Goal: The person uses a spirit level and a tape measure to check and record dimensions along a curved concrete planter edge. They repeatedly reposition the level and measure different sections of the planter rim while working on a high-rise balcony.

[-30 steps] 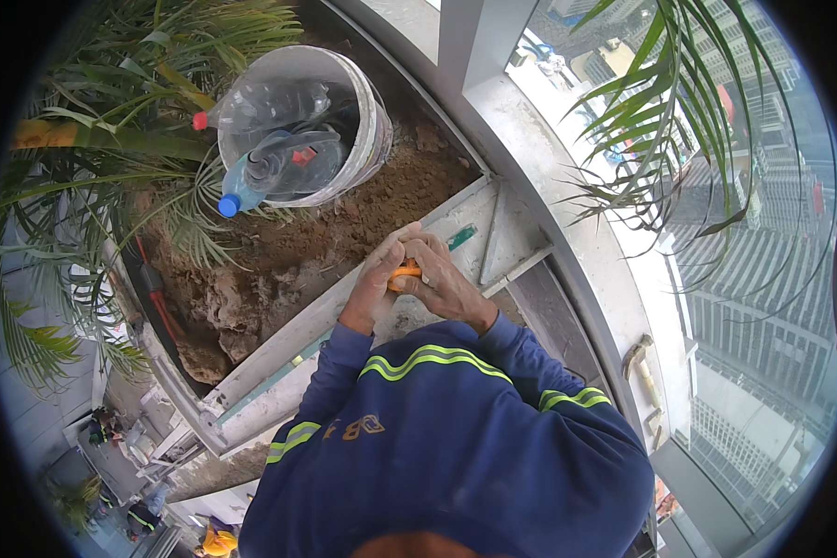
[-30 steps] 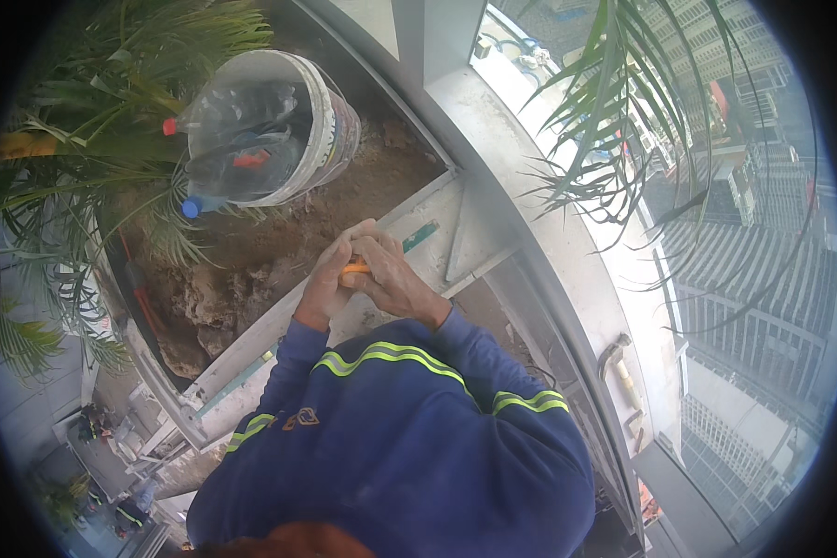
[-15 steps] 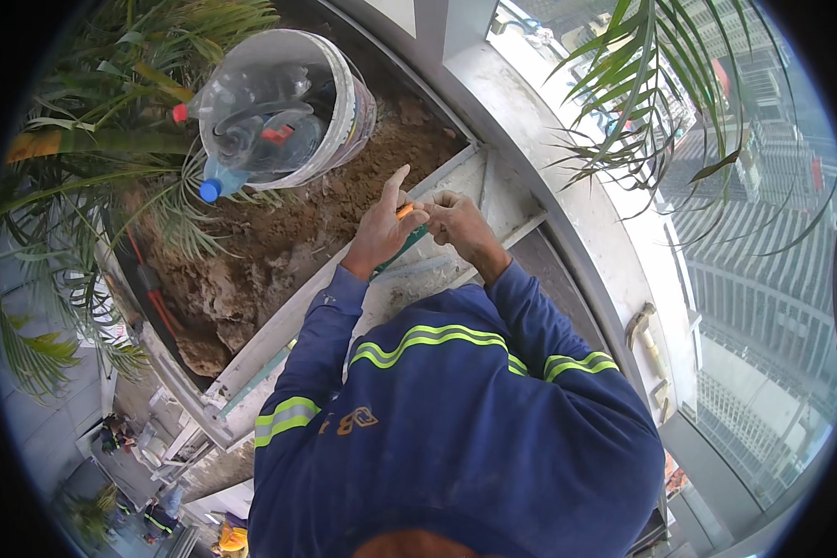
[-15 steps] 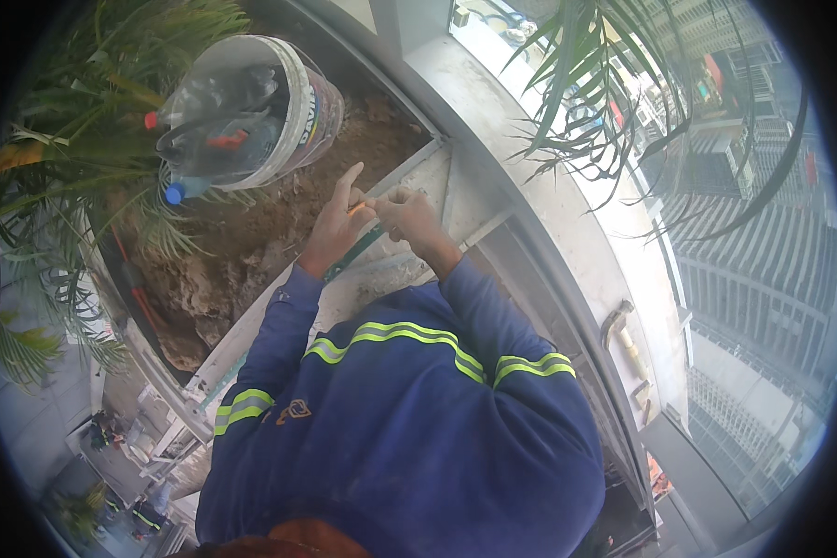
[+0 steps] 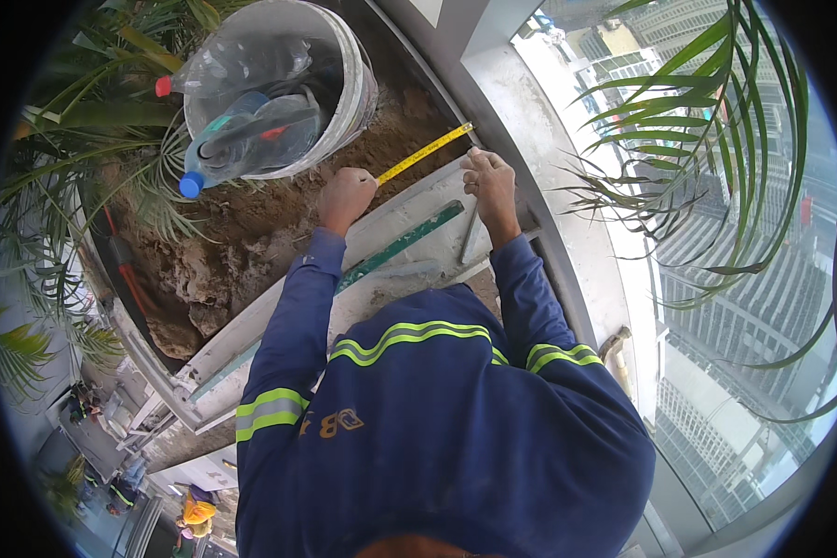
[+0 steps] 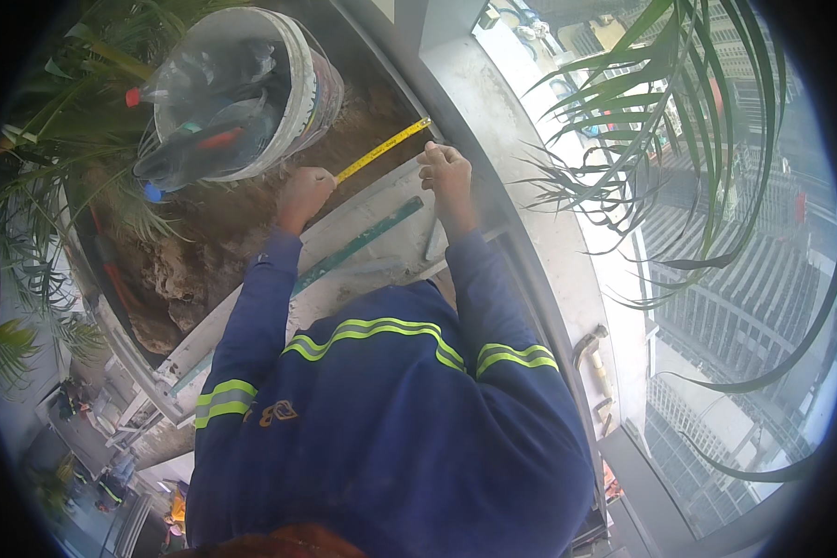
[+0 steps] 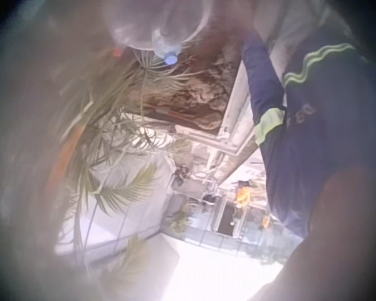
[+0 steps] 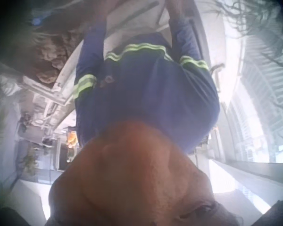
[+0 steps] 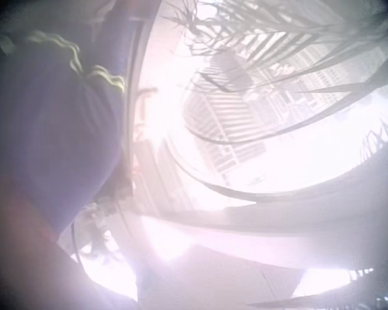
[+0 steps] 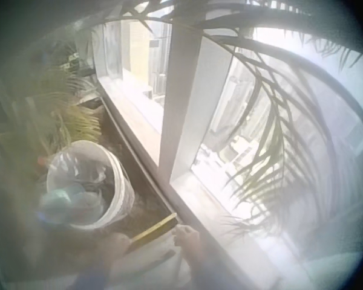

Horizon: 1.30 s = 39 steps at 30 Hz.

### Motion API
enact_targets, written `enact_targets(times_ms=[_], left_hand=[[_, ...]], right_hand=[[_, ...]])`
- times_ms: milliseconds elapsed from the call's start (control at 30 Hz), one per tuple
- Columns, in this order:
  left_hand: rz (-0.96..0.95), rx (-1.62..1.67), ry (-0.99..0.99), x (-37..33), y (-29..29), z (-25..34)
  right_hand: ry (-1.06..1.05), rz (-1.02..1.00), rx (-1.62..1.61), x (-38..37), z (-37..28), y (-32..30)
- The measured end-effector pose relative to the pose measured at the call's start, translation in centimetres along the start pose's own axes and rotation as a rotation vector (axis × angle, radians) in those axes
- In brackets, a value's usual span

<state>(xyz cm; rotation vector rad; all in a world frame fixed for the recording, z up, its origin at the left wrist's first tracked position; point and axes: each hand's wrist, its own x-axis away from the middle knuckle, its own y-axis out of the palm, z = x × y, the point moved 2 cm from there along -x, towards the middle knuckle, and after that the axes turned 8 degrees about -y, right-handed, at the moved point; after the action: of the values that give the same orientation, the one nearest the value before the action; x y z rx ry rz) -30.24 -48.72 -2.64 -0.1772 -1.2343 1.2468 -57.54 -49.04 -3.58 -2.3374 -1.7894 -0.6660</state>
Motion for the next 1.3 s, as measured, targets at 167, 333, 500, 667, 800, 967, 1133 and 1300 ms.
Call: enact_targets(times_ms=[167, 333, 500, 667, 800, 967, 1133, 1300], left_hand=[[0.072, -0.138, -0.019, -3.3, 1.5, 1.6], [0.059, -0.144, -0.066, -3.9, 1.5, 3.0], [-0.011, -0.138, -0.063, -3.9, 1.5, 4.2], [-0.041, -0.125, -0.121, -4.2, 2.0, 4.6], [-0.069, -0.132, -0.149, -4.2, 2.0, 4.9], [-0.068, -0.13, -0.152, -4.3, 2.2, 4.7], [-0.059, -0.129, -0.154, -4.2, 2.2, 4.8], [-0.086, -0.134, -0.159, -4.4, 2.2, 4.7]], right_hand=[[-0.087, -0.008, 0.229, 0.7, -0.1, -1.5], [-0.112, 0.031, 0.286, 0.9, -0.8, -3.5], [-0.077, 0.065, 0.253, 1.1, -0.6, -4.9], [-0.079, 0.042, 0.283, 1.0, -0.2, -5.1], [-0.097, 0.031, 0.284, 0.7, 0.3, -5.4], [-0.096, 0.031, 0.325, 0.4, 0.5, -5.2], [-0.134, 0.014, 0.407, 0.1, 0.2, -4.9], [-0.17, 0.002, 0.459, -0.2, -0.2, -4.1]])
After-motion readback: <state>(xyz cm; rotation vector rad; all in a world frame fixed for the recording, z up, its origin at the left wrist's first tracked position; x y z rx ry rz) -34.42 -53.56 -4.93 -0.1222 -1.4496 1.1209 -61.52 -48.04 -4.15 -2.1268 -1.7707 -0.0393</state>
